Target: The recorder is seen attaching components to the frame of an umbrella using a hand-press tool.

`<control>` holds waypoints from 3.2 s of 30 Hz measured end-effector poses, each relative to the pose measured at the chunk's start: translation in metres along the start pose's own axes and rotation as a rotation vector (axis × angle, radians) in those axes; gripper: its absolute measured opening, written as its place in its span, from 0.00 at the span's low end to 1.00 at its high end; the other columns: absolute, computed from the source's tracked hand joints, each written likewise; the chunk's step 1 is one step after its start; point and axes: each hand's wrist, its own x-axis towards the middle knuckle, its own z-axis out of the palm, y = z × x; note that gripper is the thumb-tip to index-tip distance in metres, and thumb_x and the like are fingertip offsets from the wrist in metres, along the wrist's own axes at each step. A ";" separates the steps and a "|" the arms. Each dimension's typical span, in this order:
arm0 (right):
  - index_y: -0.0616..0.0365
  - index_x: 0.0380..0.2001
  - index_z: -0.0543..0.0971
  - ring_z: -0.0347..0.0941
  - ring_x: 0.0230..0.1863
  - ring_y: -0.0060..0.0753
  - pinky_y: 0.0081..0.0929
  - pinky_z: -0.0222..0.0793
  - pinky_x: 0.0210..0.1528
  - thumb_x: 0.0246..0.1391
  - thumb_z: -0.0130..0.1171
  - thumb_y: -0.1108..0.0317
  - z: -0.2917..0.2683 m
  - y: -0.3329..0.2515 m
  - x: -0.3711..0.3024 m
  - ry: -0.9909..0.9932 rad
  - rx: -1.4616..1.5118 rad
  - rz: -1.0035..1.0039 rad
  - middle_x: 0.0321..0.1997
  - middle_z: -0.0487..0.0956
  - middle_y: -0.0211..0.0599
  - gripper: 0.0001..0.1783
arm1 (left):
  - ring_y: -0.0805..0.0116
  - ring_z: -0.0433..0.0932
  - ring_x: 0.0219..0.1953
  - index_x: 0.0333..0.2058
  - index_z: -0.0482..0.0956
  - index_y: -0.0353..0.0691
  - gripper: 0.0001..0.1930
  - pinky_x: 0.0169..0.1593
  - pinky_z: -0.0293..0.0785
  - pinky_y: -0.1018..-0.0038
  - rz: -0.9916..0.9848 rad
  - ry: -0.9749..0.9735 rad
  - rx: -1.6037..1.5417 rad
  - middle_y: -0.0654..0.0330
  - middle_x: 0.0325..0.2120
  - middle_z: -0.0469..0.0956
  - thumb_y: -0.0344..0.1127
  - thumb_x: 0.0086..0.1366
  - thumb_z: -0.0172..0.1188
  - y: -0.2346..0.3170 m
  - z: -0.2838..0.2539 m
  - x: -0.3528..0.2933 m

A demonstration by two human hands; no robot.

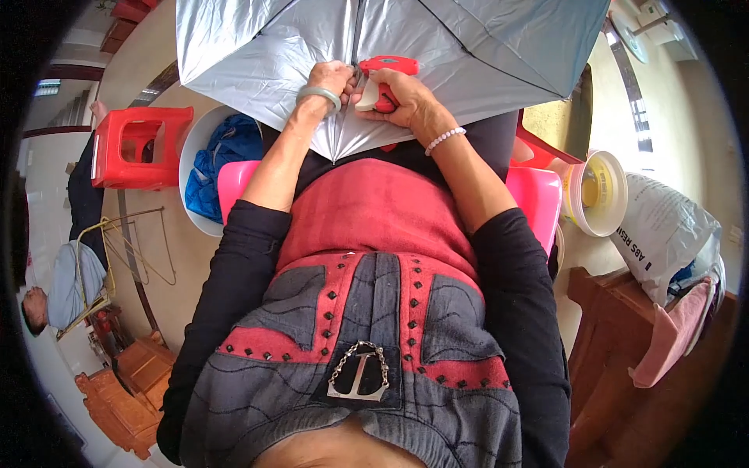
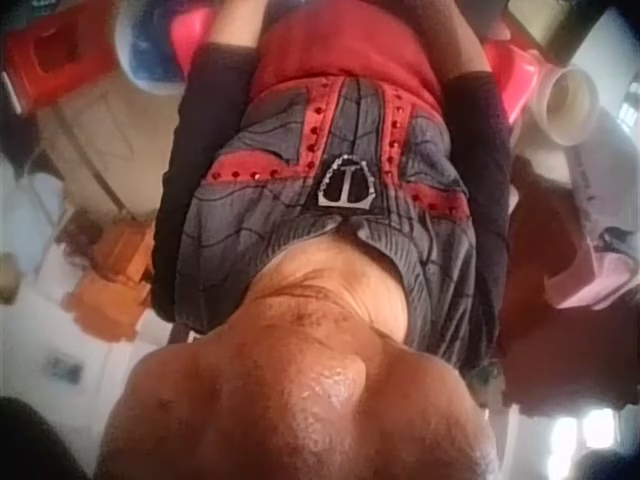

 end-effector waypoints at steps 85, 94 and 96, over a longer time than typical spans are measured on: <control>0.65 0.30 0.72 0.72 0.23 0.25 0.21 0.67 0.23 0.47 0.51 0.67 0.018 -0.080 -0.092 0.378 -0.939 -0.577 0.25 0.74 0.36 0.11 | 0.51 0.76 0.36 0.27 0.77 0.35 0.08 0.40 0.71 0.61 0.561 0.321 1.316 0.47 0.31 0.76 0.32 0.52 0.50 0.039 -0.142 0.066; 0.65 0.32 0.70 0.72 0.23 0.26 0.21 0.68 0.23 0.48 0.52 0.64 -0.022 -0.054 -0.042 0.314 -0.788 -0.440 0.23 0.74 0.35 0.13 | 0.48 0.75 0.39 0.31 0.76 0.32 0.16 0.44 0.71 0.62 0.296 0.100 0.946 0.42 0.32 0.75 0.39 0.48 0.56 0.027 -0.029 0.045; 0.64 0.31 0.70 0.72 0.23 0.28 0.23 0.69 0.24 0.47 0.52 0.65 -0.030 -0.050 -0.037 0.357 -0.702 -0.459 0.23 0.74 0.37 0.13 | 0.48 0.75 0.39 0.31 0.77 0.32 0.15 0.44 0.72 0.62 0.282 0.077 0.906 0.43 0.32 0.76 0.38 0.47 0.56 0.018 -0.011 0.047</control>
